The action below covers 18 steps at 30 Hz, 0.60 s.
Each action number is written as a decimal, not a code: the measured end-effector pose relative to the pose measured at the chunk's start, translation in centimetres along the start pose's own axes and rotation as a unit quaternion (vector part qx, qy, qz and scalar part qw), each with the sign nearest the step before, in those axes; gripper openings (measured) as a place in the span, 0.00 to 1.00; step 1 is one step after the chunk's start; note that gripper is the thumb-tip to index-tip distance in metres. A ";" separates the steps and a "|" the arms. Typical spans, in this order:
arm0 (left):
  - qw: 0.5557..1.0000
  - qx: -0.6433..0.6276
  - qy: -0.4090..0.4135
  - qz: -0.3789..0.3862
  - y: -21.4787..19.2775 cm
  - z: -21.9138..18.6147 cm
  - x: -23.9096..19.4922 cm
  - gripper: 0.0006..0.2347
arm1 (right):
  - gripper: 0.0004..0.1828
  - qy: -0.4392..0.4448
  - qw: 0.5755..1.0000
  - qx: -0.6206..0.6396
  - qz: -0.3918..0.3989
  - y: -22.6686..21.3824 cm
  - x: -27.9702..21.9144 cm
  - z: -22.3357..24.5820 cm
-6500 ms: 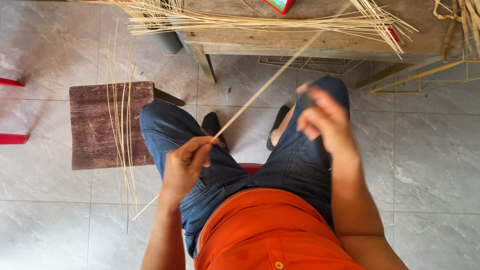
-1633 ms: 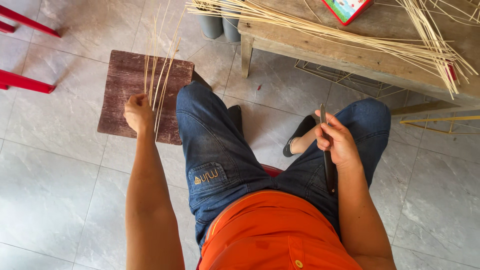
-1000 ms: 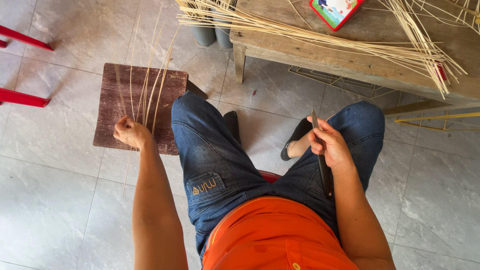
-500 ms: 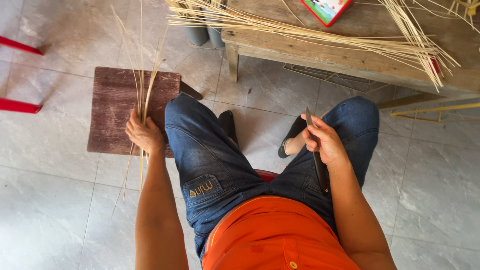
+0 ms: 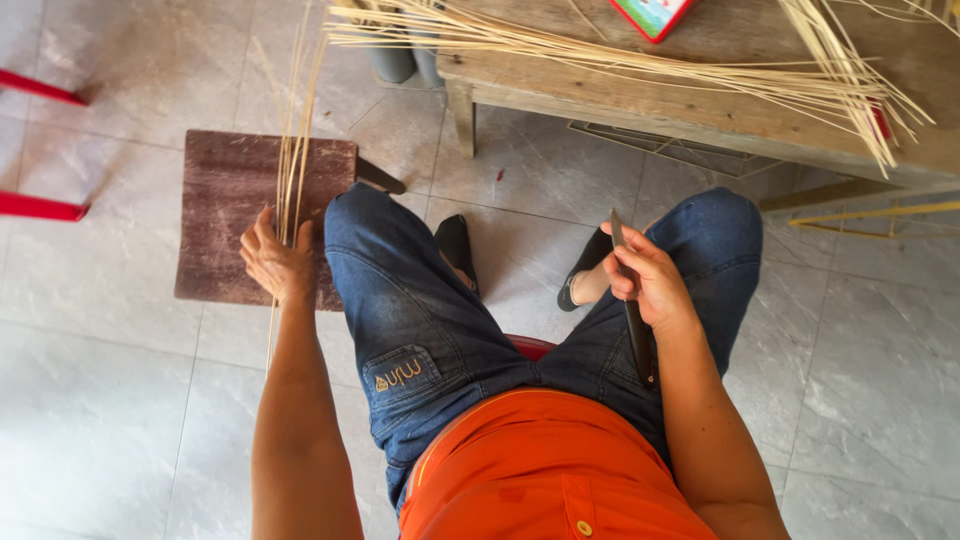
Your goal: The person sits and repeatedly shaves thin bamboo strips using a knife, holding each strip with the left hand and drawing the blade along its length with the right hand. Finished strips are placed on a small wooden stool to the left.
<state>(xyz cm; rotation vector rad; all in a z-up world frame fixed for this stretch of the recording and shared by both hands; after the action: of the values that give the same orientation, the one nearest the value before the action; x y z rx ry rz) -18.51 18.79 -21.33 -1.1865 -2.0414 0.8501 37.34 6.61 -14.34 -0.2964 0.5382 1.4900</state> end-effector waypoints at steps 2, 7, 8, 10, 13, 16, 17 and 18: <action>1.000 -0.004 0.017 -0.017 -0.6 -0.7 0.0 0.28 | 0.23 0.000 1.000 0.006 0.002 -0.1 0.0 -0.1; 0.992 -0.049 0.076 -0.090 -2.5 -5.9 1.1 0.19 | 0.21 -0.007 0.999 0.032 0.005 -0.8 0.5 -0.4; 0.988 -0.071 0.104 -0.094 -2.7 -7.8 1.4 0.17 | 0.19 -0.010 0.999 0.038 0.006 -0.9 0.8 -0.5; 0.975 -0.118 0.163 -0.096 -3.0 -12.2 2.1 0.14 | 0.16 -0.016 0.999 0.050 0.010 -1.1 1.2 -0.8; 0.949 -0.207 0.229 -0.070 -3.0 -19.1 2.6 0.11 | 0.12 -0.017 0.998 0.065 0.019 -1.2 2.2 -1.1; 0.916 -0.258 0.308 0.018 -0.8 -27.1 2.6 0.08 | 0.12 -0.008 0.997 0.079 0.014 -1.5 3.0 -1.8; 0.907 -0.262 0.327 0.050 0.4 -29.6 2.2 0.07 | 0.12 -0.009 0.996 0.084 0.015 -1.5 3.3 -1.8; 0.896 -0.266 0.346 0.081 1.7 -32.1 1.6 0.05 | 0.12 -0.010 0.996 0.089 0.015 -1.5 3.5 -1.9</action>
<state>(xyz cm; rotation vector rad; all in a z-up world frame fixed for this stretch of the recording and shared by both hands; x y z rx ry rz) 6.42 27.92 -3.14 -1.6685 -1.6057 -0.1206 38.49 8.53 -17.92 -0.1358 0.6573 1.4616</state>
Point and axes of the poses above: each hand's wrist, its own x-axis towards the middle knuckle, its own y-axis out of the palm, z = x × y, the point moved 8 cm from there along x, towards the middle knuckle, and after that the axes turned 15 degrees about -x, right-handed, at the moved point
